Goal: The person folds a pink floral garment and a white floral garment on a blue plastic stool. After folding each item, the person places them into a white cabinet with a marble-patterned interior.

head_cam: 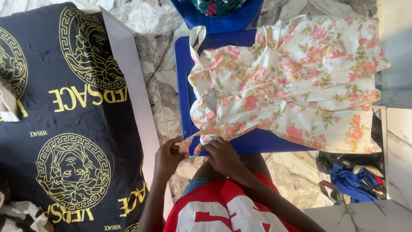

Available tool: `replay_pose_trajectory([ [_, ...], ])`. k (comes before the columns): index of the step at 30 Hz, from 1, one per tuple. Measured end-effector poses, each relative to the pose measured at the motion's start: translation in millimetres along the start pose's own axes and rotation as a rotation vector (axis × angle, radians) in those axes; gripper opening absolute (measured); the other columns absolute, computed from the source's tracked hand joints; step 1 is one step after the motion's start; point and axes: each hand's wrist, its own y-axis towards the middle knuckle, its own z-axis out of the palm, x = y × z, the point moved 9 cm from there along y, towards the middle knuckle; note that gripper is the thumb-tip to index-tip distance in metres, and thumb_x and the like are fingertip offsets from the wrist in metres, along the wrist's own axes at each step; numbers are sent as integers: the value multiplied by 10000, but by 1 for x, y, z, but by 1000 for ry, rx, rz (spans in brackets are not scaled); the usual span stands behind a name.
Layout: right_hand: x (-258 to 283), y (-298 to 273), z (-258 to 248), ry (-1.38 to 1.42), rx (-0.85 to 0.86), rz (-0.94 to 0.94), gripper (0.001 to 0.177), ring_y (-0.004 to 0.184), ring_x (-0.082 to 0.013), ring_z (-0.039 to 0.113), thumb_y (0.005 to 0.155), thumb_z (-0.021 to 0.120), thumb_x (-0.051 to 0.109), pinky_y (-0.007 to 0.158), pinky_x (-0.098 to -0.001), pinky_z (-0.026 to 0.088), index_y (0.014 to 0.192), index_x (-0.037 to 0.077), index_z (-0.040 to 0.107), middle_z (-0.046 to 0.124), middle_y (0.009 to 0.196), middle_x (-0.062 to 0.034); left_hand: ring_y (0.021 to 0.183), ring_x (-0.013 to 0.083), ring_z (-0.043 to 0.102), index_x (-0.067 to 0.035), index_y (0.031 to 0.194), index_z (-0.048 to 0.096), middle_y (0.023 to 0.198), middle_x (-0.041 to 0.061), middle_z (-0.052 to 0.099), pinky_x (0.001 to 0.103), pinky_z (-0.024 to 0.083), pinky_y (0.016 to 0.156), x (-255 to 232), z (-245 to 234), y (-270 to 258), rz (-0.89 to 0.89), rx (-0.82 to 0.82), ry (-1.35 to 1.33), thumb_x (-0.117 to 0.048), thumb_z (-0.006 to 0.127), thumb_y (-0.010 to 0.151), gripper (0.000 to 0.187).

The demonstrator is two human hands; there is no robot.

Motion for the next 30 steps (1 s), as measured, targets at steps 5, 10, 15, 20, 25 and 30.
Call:
replay_pose_trajectory([
  [5,-19,0,-1,1,30,64,512,1110,-330,549,708,841,197,973,-442,448,1183,107,672,645,1134,-107,993,400,655,-33,1268,615,1174,257,616,468,529,824,-28,-16,-20,131,-509,628,25,622,816,455],
  [10,-38,-6,-1,-11,2,86,459,1134,-333,550,725,834,167,998,-436,451,1151,118,672,634,1135,-111,1105,321,647,-37,1309,604,1247,201,639,447,562,927,71,-1,38,48,-298,-170,-193,485,1001,365],
  [15,-47,-10,5,-3,26,127,376,1123,-331,545,770,816,155,990,-430,459,1118,130,677,627,1084,-102,1209,266,622,10,1294,588,1255,147,643,451,469,1060,74,22,33,208,235,-797,-263,536,1006,400],
  [20,-54,-7,5,75,11,158,286,1057,-313,573,788,803,162,977,-432,457,1051,121,697,663,986,-89,1110,292,677,-1,1057,762,1027,153,775,438,433,1095,22,7,14,333,314,-321,-370,581,1072,411],
  [25,-62,-7,8,190,-10,209,242,1023,-298,591,791,789,149,943,-413,476,1022,125,722,677,912,-77,914,280,712,-163,1056,768,854,94,782,429,525,893,-15,-12,7,173,-26,885,-439,705,899,324],
  [30,-59,-2,7,29,59,253,159,1052,-251,622,863,804,206,1025,-393,483,975,147,708,693,945,-41,975,342,678,-130,1003,797,952,130,754,480,525,862,-9,-11,14,0,-110,871,-395,783,833,315],
])
